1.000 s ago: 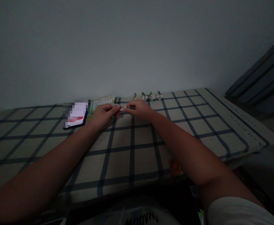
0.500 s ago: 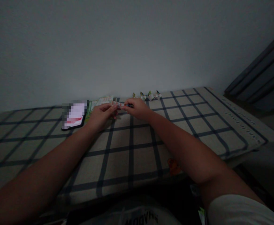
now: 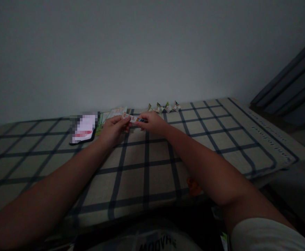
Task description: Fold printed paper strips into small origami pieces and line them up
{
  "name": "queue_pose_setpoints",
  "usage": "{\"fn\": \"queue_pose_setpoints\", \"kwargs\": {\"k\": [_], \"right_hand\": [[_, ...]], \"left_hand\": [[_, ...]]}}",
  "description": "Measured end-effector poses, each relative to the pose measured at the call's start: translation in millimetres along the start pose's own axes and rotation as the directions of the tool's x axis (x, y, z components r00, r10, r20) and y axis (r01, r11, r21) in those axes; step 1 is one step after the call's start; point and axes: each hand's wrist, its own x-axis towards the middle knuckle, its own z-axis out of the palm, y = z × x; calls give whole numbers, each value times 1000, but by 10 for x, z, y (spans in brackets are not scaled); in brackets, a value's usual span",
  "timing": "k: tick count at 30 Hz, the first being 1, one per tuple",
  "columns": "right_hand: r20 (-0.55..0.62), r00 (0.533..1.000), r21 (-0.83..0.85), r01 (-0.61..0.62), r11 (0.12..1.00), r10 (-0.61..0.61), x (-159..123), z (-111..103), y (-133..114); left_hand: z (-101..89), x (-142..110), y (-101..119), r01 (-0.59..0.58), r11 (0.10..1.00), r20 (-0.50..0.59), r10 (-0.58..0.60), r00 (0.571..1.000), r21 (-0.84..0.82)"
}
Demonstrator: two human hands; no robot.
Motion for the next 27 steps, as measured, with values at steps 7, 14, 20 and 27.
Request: {"fn": "queue_pose_setpoints", "kwargs": {"k": [7, 14, 20, 27], "right_hand": [[16, 998, 7, -53, 999, 53, 3, 10, -55], [31, 998, -98, -46, 994, 49, -11, 6, -79], [-90, 993, -117, -90, 989, 80, 15, 32, 15], [-122, 991, -290, 20, 957, -58, 9, 29, 89]], "left_hand": [[25, -7, -5, -73, 997, -81, 75, 994, 24], [-49, 18, -41, -70, 965, -130, 106, 986, 254], [-2, -1, 6, -8, 984, -194, 43, 980, 178], [92, 33, -23, 214, 939, 37, -212, 977, -269]]}}
